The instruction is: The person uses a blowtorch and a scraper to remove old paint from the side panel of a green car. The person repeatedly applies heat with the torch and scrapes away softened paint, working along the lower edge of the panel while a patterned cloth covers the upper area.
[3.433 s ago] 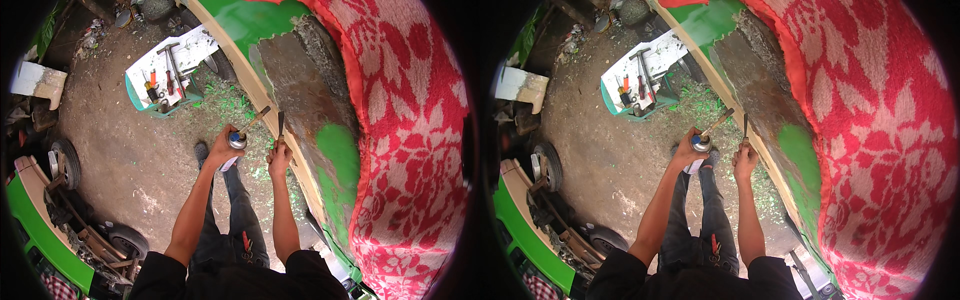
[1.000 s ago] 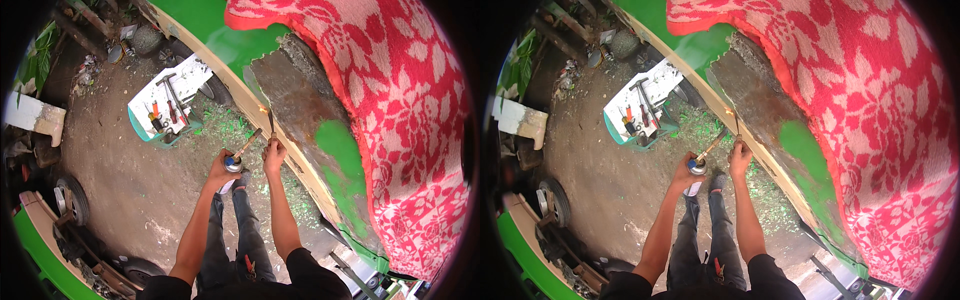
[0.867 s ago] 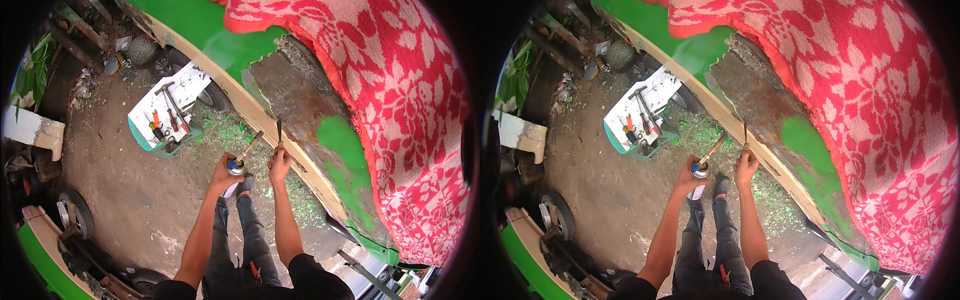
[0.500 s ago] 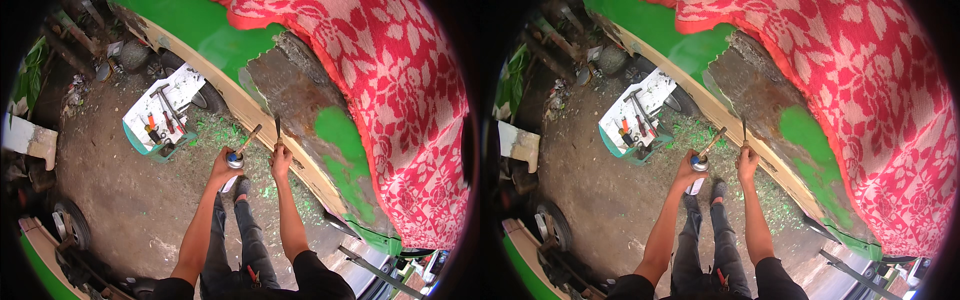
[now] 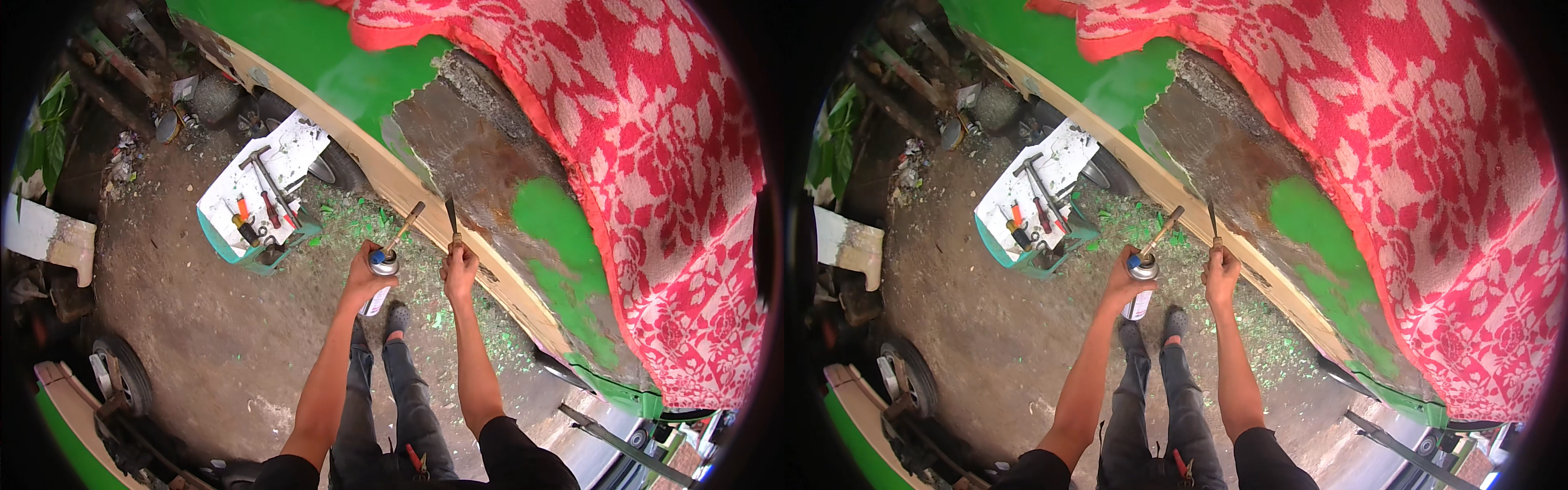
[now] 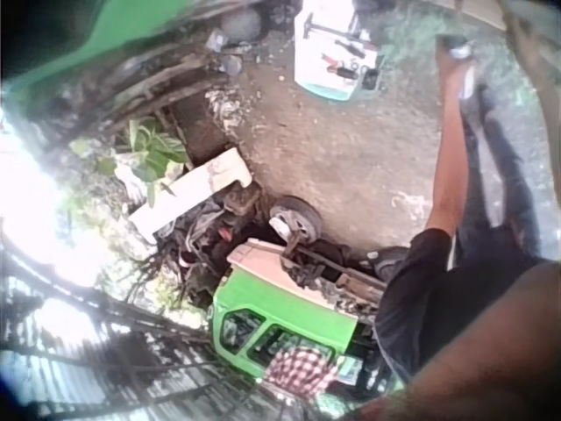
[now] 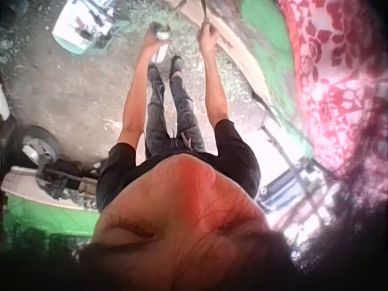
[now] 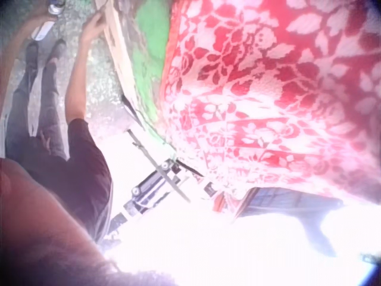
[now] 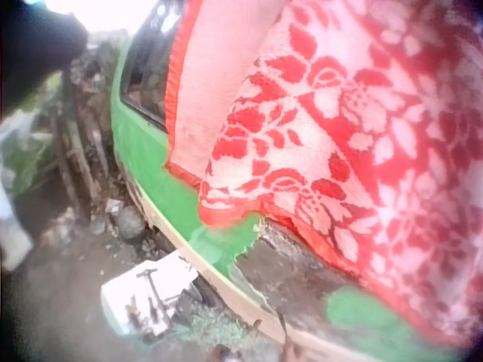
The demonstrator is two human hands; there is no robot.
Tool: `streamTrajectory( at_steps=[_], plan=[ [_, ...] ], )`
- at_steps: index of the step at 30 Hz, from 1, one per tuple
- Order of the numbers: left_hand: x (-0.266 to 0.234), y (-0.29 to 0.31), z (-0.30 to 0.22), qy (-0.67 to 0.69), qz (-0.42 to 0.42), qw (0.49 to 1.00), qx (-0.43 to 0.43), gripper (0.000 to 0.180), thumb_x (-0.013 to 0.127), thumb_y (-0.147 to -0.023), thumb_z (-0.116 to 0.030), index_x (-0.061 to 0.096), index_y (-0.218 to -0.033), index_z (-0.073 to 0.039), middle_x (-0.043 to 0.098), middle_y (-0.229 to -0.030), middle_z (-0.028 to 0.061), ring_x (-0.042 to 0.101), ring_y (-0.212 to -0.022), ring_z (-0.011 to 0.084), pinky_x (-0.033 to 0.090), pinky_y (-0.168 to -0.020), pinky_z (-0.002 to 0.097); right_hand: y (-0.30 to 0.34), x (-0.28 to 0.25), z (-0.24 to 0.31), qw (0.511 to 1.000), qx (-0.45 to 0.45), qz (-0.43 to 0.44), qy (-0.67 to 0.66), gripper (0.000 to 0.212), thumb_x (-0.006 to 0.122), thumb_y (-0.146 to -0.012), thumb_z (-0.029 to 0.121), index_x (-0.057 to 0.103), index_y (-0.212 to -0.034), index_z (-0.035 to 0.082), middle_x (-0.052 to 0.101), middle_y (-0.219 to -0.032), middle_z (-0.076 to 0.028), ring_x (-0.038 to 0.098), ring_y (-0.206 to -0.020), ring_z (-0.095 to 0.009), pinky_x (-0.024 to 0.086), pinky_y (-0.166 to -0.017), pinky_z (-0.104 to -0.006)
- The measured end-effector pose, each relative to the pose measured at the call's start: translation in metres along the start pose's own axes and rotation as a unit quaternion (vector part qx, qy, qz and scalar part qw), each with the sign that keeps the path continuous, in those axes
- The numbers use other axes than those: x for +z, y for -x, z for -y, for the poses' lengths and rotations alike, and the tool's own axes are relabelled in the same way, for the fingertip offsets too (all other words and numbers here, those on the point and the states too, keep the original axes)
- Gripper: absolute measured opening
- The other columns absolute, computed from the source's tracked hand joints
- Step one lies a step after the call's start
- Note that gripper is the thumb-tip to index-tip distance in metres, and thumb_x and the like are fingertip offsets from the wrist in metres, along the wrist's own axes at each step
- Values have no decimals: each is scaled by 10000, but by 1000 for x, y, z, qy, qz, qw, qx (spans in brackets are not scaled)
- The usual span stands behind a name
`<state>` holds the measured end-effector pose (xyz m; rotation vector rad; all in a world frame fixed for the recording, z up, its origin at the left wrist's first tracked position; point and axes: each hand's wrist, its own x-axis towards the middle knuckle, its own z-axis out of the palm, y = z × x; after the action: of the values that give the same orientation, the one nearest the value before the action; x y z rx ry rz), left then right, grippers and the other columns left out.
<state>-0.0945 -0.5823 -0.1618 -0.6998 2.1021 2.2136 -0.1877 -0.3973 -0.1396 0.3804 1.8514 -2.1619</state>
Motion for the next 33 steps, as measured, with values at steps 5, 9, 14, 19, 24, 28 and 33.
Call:
streamTrajectory(
  at_steps=[5, 9, 14, 19, 24, 28, 33],
  plan=[
    [5, -4, -7, 18, 9, 999, -28, 611, 826, -550, -1, 452, -1026, -81, 574, -895, 33, 579, -844, 147, 464, -747, 311, 0, -10, 2, 999, 31, 31, 14, 280, 506, -1014, 241, 478, -783, 84, 335, -577, 68, 289, -412, -28, 206, -358, -226],
    [9, -3, -12, -18, 3, 999, -30, 606, 824, -540, -25, 455, -1018, -76, 566, -900, 37, 564, -833, 152, 449, -747, 296, -6, -15, 9, 998, 31, 44, 22, 261, 510, -1010, 231, 500, -798, 79, 366, -599, 65, 311, -416, -24, 225, -356, -219],
    [15, -6, -10, 25, 17, 998, -45, 617, 821, -517, -107, 449, -1007, -58, 529, -916, 57, 497, -846, 166, 394, -777, 260, -4, -15, 14, 997, 57, 36, 29, 303, 497, -1018, 266, 473, -771, 93, 303, -547, 77, 266, -411, -34, 183, -362, -236],
    [18, -8, -8, 46, 24, 997, -50, 615, 821, -514, -122, 449, -999, -59, 528, -913, 64, 489, -845, 169, 390, -780, 260, -3, -11, 19, 998, 36, 40, 36, 298, 498, -1016, 258, 470, -770, 92, 294, -550, 77, 260, -413, -32, 177, -360, -233],
    [18, -8, -8, 23, 4, 999, -46, 613, 815, -515, -119, 456, -1009, -62, 507, -887, 55, 471, -829, 172, 388, -781, 276, -6, -14, 17, 997, 60, 49, 32, 288, 496, -1016, 247, 471, -773, 94, 305, -561, 76, 259, -423, -33, 185, -365, -235],
    [19, -7, -5, 43, 2, 998, -48, 606, 814, -512, -112, 451, -994, -61, 503, -890, 56, 471, -833, 172, 400, -791, 291, -10, -16, 15, 996, 31, 65, 55, 280, 506, -1013, 237, 484, -775, 90, 324, -569, 78, 276, -423, -30, 199, -366, -231],
    [17, -6, 1, 50, -8, 998, -28, 603, 819, -506, -109, 452, -982, -58, 507, -902, 58, 480, -839, 169, 408, -789, 284, -18, 2, 14, 995, 61, 41, 74, 263, 506, -1010, 222, 486, -784, 88, 332, -573, 77, 282, -430, -28, 202, -371, -232]
  ],
)
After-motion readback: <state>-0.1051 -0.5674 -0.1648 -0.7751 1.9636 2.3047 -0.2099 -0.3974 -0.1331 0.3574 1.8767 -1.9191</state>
